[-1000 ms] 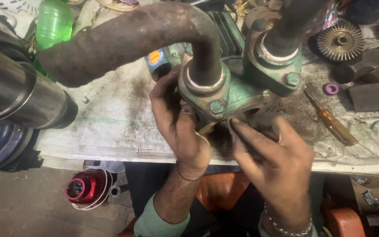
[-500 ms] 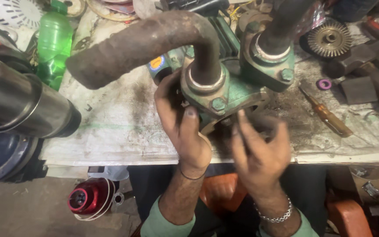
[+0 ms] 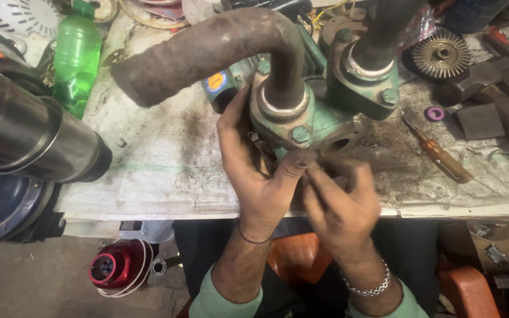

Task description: The person works on a green electric water pump at a cluttered workbench. They hold the pump housing steady with one hand while fitting a round flange plate onto the pump's mounting face and rotating it by hand to seat it, then lift and turn the pump over to work on its other side.

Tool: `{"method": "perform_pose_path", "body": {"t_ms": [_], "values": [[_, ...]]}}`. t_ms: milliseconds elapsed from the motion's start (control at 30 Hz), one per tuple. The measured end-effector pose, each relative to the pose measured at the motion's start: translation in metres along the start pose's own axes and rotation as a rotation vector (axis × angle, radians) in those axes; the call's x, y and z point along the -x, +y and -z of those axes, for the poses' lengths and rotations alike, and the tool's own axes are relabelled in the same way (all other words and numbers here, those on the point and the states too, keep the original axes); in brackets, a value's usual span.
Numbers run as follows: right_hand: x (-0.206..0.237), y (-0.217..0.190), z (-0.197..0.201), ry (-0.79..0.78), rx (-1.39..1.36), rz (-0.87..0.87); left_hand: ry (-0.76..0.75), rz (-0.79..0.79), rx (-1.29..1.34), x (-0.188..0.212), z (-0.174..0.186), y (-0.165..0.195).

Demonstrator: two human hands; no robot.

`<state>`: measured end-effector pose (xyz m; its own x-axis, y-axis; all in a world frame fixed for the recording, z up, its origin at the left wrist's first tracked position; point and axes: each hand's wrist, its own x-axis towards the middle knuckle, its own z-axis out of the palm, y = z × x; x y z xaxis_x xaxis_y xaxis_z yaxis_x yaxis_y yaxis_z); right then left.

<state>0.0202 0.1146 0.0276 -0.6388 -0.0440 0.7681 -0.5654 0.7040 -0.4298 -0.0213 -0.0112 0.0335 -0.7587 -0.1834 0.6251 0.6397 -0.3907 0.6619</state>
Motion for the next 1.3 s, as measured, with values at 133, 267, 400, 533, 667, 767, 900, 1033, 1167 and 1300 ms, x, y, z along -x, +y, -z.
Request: {"method": "perform_pose_path", "body": {"t_ms": [133,267,400,533,667,767,900,1033,1167,1300], "values": [[-0.004,0.004,0.008,-0.042,0.065,0.071,0.003,0.005,0.016,-0.005,0.001,0.003],[0.001,0.006,0.018,0.138,0.028,0.013,-0.016,0.01,0.016,-0.012,0.007,0.006],[0.002,0.002,0.012,0.095,0.104,-0.02,-0.033,0.071,0.102,-0.017,0.012,0.008],[-0.004,-0.007,0.003,-0.074,0.066,0.216,-0.065,0.048,0.072,-0.022,0.019,0.009],[-0.009,-0.009,0.004,0.084,-0.009,-0.021,-0.058,0.122,0.107,-0.027,0.027,0.01],[-0.007,-0.007,0.001,-0.005,0.154,0.163,-0.071,0.118,0.097,-0.027,0.029,0.01],[-0.003,-0.004,-0.001,0.037,0.237,0.125,-0.058,0.068,0.0,-0.026,0.028,0.009],[-0.004,0.0,0.003,-0.001,0.29,0.205,-0.068,0.085,0.03,-0.026,0.028,0.01],[-0.004,0.005,0.007,-0.032,0.276,0.072,-0.055,0.091,0.021,-0.025,0.028,0.012],[0.001,0.001,0.002,-0.033,0.284,0.171,-0.04,0.118,0.022,-0.024,0.026,0.012]]}}
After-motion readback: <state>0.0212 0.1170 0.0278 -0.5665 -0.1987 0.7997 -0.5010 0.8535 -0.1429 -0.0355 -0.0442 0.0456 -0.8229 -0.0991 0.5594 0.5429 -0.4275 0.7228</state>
